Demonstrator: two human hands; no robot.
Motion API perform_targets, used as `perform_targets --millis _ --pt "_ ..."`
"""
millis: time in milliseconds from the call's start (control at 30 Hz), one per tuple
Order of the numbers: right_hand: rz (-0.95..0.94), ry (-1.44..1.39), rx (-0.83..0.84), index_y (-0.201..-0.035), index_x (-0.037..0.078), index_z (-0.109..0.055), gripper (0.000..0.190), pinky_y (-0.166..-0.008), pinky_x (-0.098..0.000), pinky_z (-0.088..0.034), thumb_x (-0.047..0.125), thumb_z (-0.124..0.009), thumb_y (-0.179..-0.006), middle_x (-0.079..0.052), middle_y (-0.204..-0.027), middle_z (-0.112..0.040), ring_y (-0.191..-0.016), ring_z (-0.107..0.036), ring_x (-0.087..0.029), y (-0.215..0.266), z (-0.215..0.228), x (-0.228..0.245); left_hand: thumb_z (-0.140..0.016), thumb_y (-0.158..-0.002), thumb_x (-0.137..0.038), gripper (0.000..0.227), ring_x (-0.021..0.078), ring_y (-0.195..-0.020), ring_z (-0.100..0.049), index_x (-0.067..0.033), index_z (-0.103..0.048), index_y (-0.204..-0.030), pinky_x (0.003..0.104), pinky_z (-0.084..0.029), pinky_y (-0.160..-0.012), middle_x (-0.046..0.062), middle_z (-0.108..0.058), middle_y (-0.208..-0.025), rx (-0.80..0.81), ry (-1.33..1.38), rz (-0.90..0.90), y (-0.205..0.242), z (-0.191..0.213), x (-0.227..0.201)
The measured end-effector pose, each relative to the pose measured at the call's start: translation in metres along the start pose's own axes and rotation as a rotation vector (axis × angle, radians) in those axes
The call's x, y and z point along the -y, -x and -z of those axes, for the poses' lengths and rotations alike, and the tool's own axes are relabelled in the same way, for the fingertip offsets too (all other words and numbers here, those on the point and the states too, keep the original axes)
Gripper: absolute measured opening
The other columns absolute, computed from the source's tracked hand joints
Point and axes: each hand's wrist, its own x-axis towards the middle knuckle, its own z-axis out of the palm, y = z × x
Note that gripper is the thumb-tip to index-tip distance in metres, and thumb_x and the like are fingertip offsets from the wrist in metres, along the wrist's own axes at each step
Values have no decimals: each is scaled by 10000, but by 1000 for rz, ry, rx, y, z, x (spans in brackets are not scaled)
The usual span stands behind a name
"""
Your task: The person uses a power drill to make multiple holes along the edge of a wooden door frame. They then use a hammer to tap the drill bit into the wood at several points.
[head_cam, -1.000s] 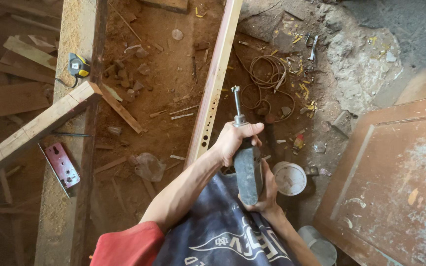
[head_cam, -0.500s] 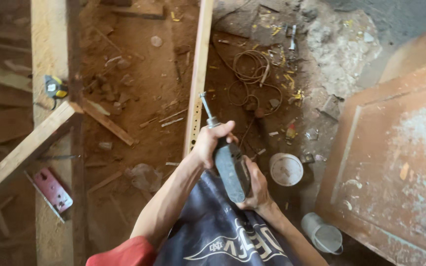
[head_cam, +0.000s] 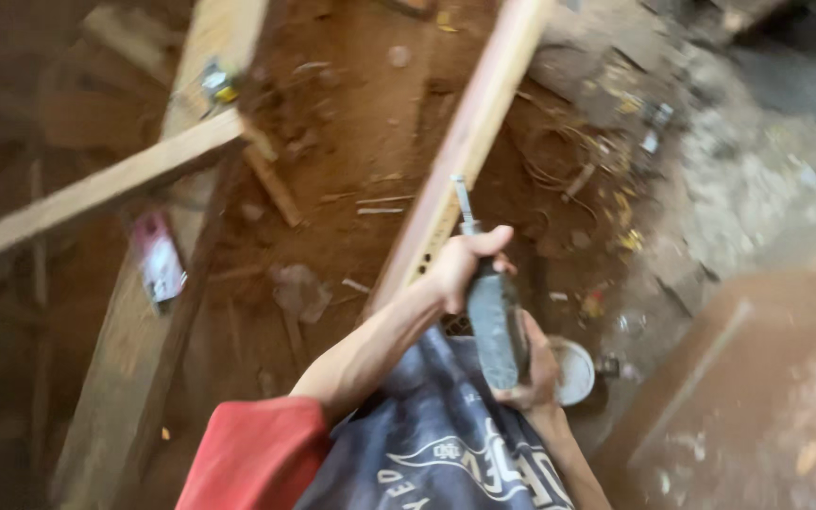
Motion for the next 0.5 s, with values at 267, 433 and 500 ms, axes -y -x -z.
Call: perform_targets --millis 267,433,500 --pt "3 509 43 -1448 -19 -469 856 -956 -412 -567 124 -781 -664 -254 -1266 -668 -1117 -701 -373 -34 1 33 -726 -931 -413 429 196 -628 -655 -117 -548 -678 396 -555 -628 30 -600 -615 -102 66 -109 -9 14 -2" --pt "-168 505 157 -1440 -1 -487 844 -930 -403 -578 141 -794 -666 -242 -1217 -694 -1080 -732 -363 -44 11 39 -717 -916 -450 407 191 -580 -635 -135 -528 -741 403 -551 -578 10 -588 -585 -153 190 -50 -26 33 8" --pt "-247 558 225 -1437 5 -494 874 -914 -405 -575 158 -824 -643 -246 -1189 -701 -1066 -732 -373 -42 19 43 -714 -918 -492 436 189 -548 -619 -135 -528 -751 392 -544 -554 10 -587 -572 -170 263 10 -32 41 16"
